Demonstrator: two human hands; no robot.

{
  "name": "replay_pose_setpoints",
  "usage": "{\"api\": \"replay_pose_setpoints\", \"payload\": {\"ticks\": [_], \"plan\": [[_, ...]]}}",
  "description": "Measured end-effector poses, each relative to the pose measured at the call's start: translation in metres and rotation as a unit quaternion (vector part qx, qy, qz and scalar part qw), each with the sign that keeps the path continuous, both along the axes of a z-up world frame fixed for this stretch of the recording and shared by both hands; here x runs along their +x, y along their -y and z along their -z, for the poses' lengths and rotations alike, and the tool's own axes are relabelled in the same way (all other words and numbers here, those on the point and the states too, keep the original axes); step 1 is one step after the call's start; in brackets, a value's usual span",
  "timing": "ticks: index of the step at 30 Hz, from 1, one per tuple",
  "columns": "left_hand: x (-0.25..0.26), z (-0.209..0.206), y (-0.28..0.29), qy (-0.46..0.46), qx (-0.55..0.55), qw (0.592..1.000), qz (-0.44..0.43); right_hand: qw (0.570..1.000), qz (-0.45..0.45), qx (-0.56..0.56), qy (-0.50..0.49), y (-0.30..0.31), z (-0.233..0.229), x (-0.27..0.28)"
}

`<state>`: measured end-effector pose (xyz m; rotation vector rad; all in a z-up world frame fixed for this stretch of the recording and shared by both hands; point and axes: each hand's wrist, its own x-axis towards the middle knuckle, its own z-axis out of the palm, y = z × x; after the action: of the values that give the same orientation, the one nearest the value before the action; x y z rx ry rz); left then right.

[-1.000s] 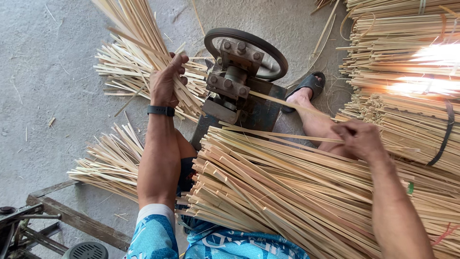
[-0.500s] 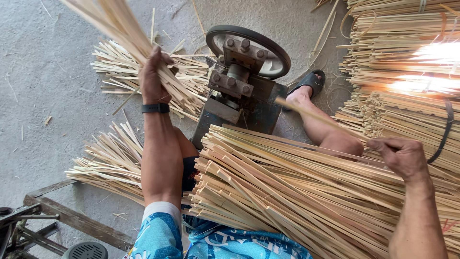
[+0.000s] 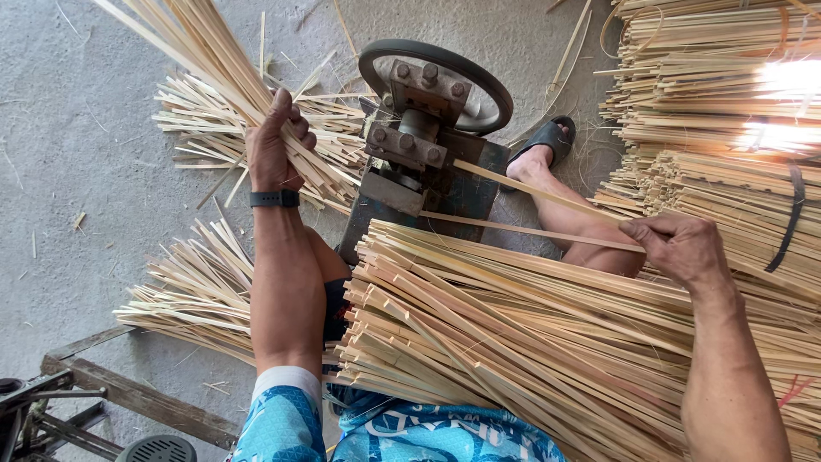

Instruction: The person sits on the floor and uses a bench grinder to smooth thin bamboo sticks. They hold a bundle in the left hand, feed individual sticks into the spinning wheel with the right hand, and place the finished sticks into a growing pile on the floor.

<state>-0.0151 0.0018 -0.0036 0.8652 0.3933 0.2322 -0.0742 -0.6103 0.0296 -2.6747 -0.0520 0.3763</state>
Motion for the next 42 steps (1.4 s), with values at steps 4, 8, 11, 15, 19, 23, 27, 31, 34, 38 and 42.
{"api": "replay_pose_setpoints", "payload": {"ticks": [4, 8, 11, 15, 19, 23, 27, 31, 34, 38, 42], "plan": [[0.002, -0.012, 0.009, -0.002, 0.014, 1.0, 0.011, 0.999, -0.046, -0.014, -0.008, -0.044, -0.01, 0.013], [0.005, -0.014, 0.021, -0.029, 0.086, 0.995, 0.03, 0.997, -0.007, 0.039, -0.074, -0.111, -0.011, 0.018], [0.007, -0.013, 0.025, -0.019, 0.074, 0.996, 0.053, 0.997, -0.065, -0.002, -0.036, -0.124, -0.014, 0.032], [0.01, -0.007, 0.023, -0.023, 0.043, 0.997, 0.054, 0.994, -0.093, -0.015, -0.058, -0.103, 0.004, 0.036], [0.013, 0.002, 0.022, -0.003, 0.016, 0.999, 0.04, 0.976, -0.136, -0.078, -0.153, -0.083, 0.042, 0.011], [0.012, 0.011, 0.016, 0.007, 0.02, 0.999, 0.036, 0.965, -0.083, 0.208, -0.136, -0.044, 0.045, -0.013], [0.013, 0.014, 0.001, 0.032, 0.017, 0.999, 0.039, 0.99, 0.039, 0.128, -0.045, -0.005, 0.023, -0.019], [0.012, 0.014, -0.012, 0.023, -0.005, 0.999, -0.023, 0.977, -0.095, -0.163, 0.095, -0.015, 0.006, -0.007], [0.011, 0.012, -0.014, 0.031, -0.049, 0.997, -0.046, 0.979, -0.104, -0.172, 0.044, -0.053, 0.0, 0.01], [0.008, 0.006, -0.006, 0.008, 0.039, 0.999, -0.031, 0.959, -0.203, -0.068, 0.188, -0.12, 0.007, 0.017], [0.005, 0.002, 0.003, 0.01, 0.066, 0.997, 0.031, 0.935, -0.238, 0.021, 0.261, -0.15, 0.006, -0.008]]}}
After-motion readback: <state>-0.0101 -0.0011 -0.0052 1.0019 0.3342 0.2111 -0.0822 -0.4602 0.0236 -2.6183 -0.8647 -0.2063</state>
